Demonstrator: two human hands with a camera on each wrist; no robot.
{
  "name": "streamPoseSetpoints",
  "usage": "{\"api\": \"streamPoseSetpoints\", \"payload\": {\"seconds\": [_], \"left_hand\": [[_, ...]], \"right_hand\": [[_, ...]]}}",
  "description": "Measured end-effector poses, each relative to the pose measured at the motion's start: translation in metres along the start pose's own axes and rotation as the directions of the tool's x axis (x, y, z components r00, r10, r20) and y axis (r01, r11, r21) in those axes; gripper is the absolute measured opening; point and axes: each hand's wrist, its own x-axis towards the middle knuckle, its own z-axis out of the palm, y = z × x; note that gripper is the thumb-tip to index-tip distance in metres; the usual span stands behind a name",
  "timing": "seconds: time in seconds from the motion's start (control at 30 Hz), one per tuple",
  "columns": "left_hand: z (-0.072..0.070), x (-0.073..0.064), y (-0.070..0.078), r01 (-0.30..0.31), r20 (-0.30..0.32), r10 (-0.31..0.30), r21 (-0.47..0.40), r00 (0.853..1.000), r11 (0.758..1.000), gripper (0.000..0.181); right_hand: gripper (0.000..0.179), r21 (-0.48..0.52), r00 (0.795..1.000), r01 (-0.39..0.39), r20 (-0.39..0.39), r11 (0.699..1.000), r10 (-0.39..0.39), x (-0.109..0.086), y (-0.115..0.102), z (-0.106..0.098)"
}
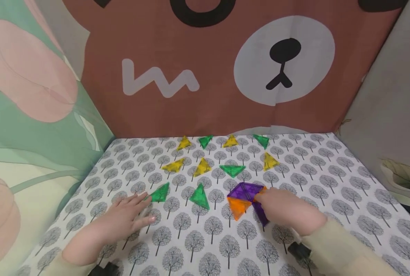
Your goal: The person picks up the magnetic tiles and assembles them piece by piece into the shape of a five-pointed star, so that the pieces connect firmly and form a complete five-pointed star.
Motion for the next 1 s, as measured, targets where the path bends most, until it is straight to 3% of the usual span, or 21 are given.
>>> {"api": "streamPoseSetpoints", "payload": {"seconds": [0.1, 0.2, 0.3, 0.43, 0.57, 0.7, 0.83, 1.0], "left_hand": [[0.006, 0.009, -0.002, -0.009, 0.028, 0.009, 0.011, 1.000, 1.000, 0.079], [0.010, 0.016, 0.000, -0.007, 0.031, 0.005, 0.041, 1.000, 0.999, 0.079], [0.013, 0.020, 0.006, -0.002, 0.010, 0.001, 0.072, 1.000, 0.997, 0.080], [0.016, 0.026, 0.018, 0.017, -0.046, -0.013, 0.091, 0.999, 0.996, 0.084], [0.021, 0.034, 0.027, 0.035, -0.072, -0.025, 0.135, 0.997, 0.990, 0.087], [0.024, 0.040, 0.030, 0.050, -0.046, -0.044, 0.150, 0.998, 0.987, 0.087], [0.025, 0.042, 0.030, 0.045, -0.037, -0.040, 0.140, 0.999, 0.989, 0.087], [0.026, 0.041, 0.028, 0.010, -0.073, -0.001, 0.134, 0.997, 0.991, 0.083]], "right_hand": [[0.040, 0.023, 0.999, 0.041, -0.022, 0.999, -0.040, 0.015, -0.025, -0.004], [0.050, 0.128, 0.998, 0.058, -0.010, 0.990, -0.057, 0.031, -0.055, -0.001], [0.061, 0.224, 0.998, 0.047, 0.033, 0.974, -0.056, 0.049, -0.083, 0.006], [0.072, 0.238, 0.996, 0.054, 0.051, 0.970, -0.068, 0.070, -0.107, 0.017], [0.075, 0.210, 0.998, 0.019, 0.057, 0.978, -0.032, 0.082, -0.115, 0.023], [0.074, 0.182, 0.998, -0.001, 0.056, 0.983, -0.010, 0.085, -0.115, 0.026], [0.072, 0.154, 1.000, 0.024, 0.005, 0.988, -0.025, 0.082, -0.113, 0.029], [0.068, 0.112, 0.997, 0.055, -0.064, 0.992, -0.048, 0.079, -0.110, 0.030]]}}
